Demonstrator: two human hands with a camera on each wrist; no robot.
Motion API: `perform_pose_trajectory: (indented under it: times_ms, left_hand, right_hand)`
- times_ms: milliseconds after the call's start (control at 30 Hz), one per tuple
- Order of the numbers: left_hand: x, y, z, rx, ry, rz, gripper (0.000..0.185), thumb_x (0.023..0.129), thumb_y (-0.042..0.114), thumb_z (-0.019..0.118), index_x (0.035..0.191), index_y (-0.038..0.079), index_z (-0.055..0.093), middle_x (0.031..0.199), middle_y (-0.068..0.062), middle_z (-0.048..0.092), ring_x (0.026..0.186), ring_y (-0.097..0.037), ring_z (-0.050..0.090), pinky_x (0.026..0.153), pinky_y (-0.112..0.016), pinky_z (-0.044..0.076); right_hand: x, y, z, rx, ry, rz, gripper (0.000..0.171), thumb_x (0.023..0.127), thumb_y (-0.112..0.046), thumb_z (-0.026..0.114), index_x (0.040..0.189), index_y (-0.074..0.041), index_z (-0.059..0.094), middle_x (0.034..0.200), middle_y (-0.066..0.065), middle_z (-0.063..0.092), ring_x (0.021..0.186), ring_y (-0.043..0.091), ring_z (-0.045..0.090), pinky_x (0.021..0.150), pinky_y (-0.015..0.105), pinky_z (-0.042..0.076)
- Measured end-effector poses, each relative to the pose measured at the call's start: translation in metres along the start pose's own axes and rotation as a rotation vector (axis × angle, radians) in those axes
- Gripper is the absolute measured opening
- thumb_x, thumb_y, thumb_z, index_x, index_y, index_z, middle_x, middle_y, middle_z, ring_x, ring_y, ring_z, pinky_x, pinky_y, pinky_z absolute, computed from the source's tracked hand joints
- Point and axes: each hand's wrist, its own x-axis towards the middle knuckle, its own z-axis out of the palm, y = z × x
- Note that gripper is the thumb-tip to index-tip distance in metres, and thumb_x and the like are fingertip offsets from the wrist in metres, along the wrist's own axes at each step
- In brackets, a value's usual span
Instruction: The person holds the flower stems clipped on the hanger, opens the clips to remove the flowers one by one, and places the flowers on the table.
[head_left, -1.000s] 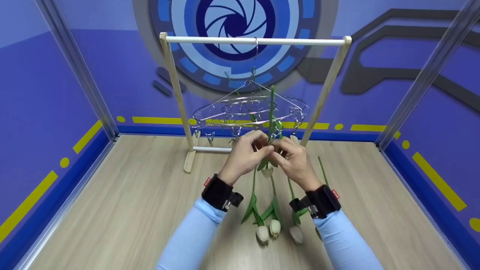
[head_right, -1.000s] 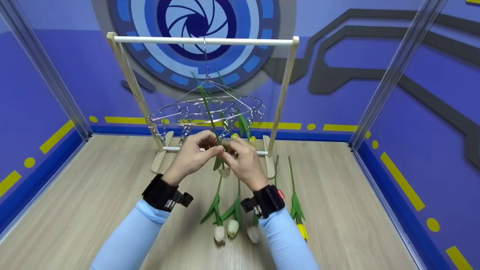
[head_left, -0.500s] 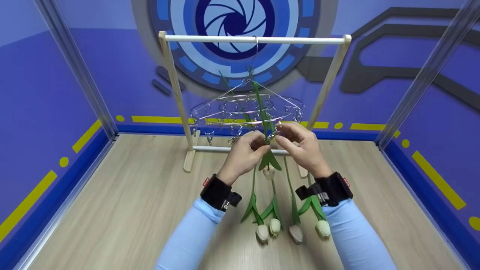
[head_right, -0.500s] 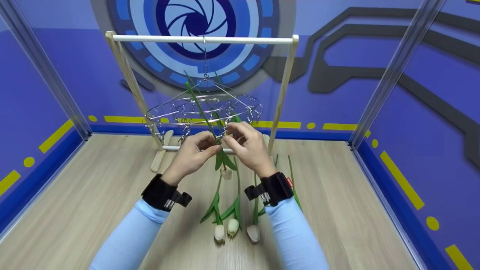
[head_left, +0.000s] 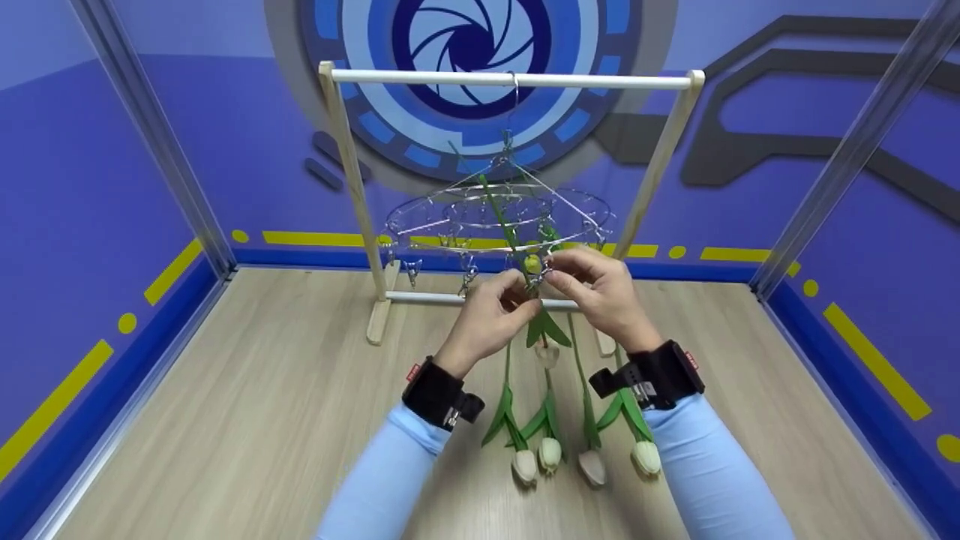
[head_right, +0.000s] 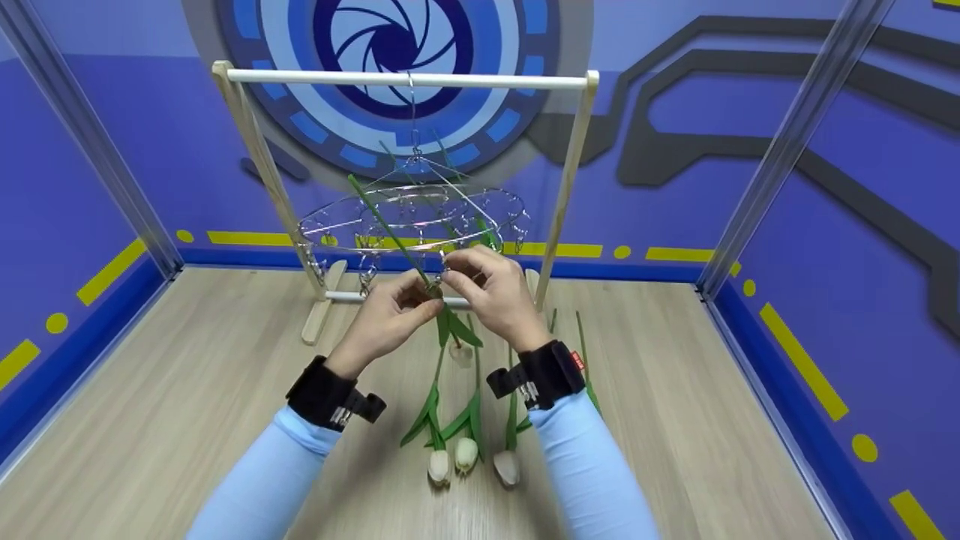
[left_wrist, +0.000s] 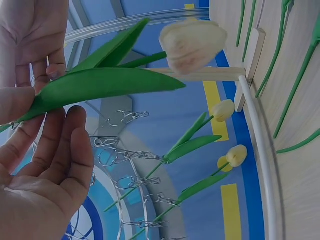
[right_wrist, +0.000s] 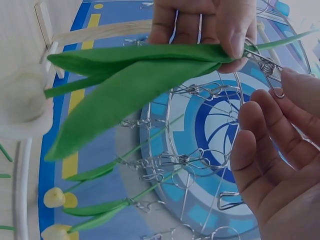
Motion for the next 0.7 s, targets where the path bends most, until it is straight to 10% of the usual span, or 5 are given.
perform_pose_trajectory:
  times_ms: [700]
  left_hand:
    - [-0.014,-0.014,0.014,-0.157,0.02,-0.024,0.014,0.092,0.004,0.071,0.104,0.002,0.064,0.091,-0.01,0.071,0.079,-0.014,0.062,0.072,-0.027,0.049]
  right_hand:
    - [-0.001,0.002,0.003,0.056,-0.021,-0.046,0.015,0.093,0.009,0.069,0.108,0.011,0.071,0.097,0.021,0.071,0.082,0.005,0.066,0.072,0.018,0.053]
